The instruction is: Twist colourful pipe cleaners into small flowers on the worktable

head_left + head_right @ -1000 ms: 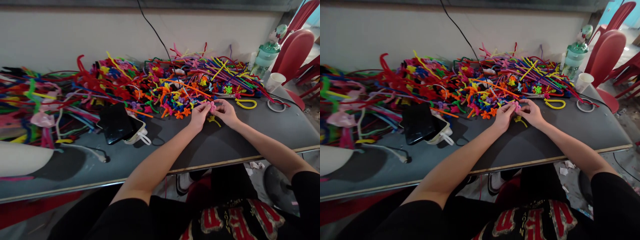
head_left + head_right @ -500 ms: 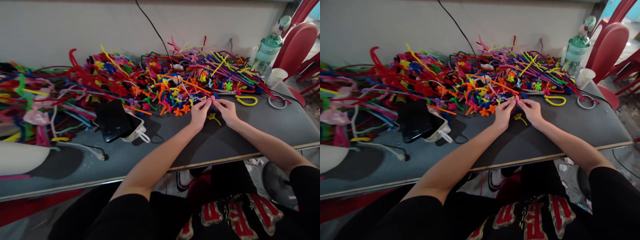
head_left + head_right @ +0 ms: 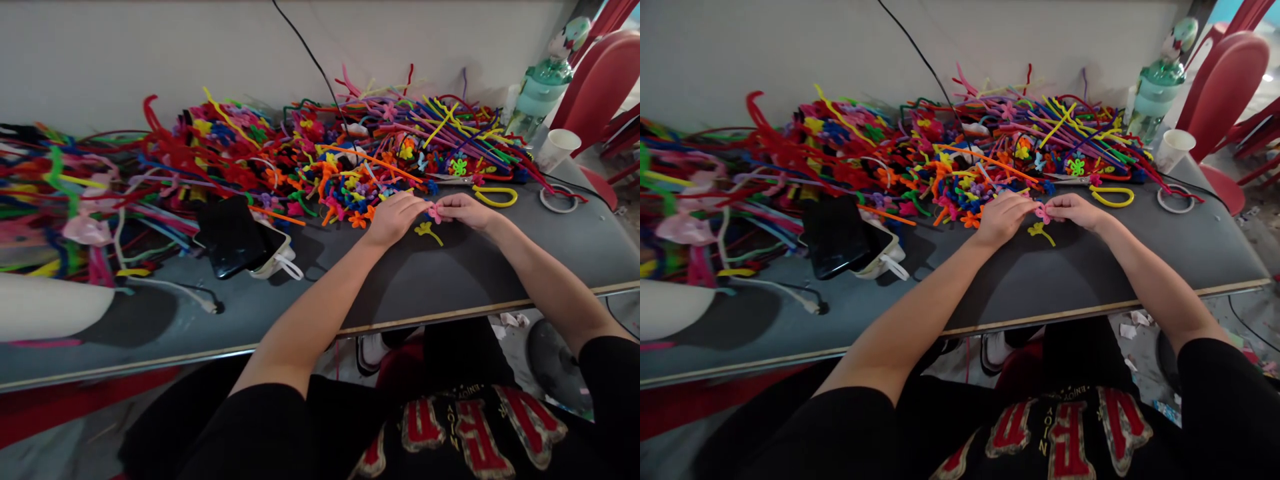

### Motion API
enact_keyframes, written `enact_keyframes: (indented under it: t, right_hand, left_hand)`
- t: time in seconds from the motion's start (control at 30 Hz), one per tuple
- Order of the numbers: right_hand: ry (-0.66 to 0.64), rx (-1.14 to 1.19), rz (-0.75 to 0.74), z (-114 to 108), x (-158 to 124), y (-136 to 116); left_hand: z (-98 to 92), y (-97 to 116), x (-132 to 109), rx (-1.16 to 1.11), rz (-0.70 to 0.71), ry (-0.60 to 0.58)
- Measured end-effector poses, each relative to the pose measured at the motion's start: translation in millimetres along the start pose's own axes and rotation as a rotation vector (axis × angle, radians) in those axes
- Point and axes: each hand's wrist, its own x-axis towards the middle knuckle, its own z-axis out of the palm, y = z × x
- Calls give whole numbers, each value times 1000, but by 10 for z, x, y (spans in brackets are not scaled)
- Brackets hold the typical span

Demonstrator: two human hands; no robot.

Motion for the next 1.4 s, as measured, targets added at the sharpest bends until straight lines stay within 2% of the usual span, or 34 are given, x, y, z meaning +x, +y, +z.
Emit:
enact_keyframes:
  t: [0.2, 0.43, 0.53, 0.67, 0.77, 0.83, 0.93, 1.03, 1.1, 1.17, 1.27, 1.4]
  right_hand:
    - [-54, -59, 40, -29, -49, -89]
    - [-81, -192, -13, -18, -49, -53]
    - [-56, -332, -48, -2, -63, -26]
    - [55, -566, -100, 41, -83, -15]
    - [193, -796, -132, 98, -80, -16]
    - [263, -939, -158, 144, -81, -27]
    - [348, -1160, -203, 217, -107, -66]
    - [399, -1315, -270, 262, -135, -81]
    - [455, -1319, -312, 262, -134, -56]
    - [533, -1230, -307, 245, -119, -11]
    - [567, -974, -252, 218, -93, 67]
    - [584, -679, -168, 214, -70, 130]
  left_hand:
    - [-15, 40, 16, -27, 64, -95]
    - [44, 39, 39, 120, 135, -212]
    - [69, 45, 48, 106, 134, -273]
    - [40, 56, 49, 113, 112, -269]
    - [37, 98, 35, 126, 30, -237]
    - [75, 164, 28, 157, -69, -167]
    - [170, 291, 43, 186, -300, -15]
    - [237, 352, 77, 42, -549, 37]
    - [237, 328, 91, -77, -600, 46]
    - [211, 272, 88, -89, -486, 57]
    - [170, 189, 64, -58, -319, 89]
    - [160, 169, 36, -87, -296, 116]
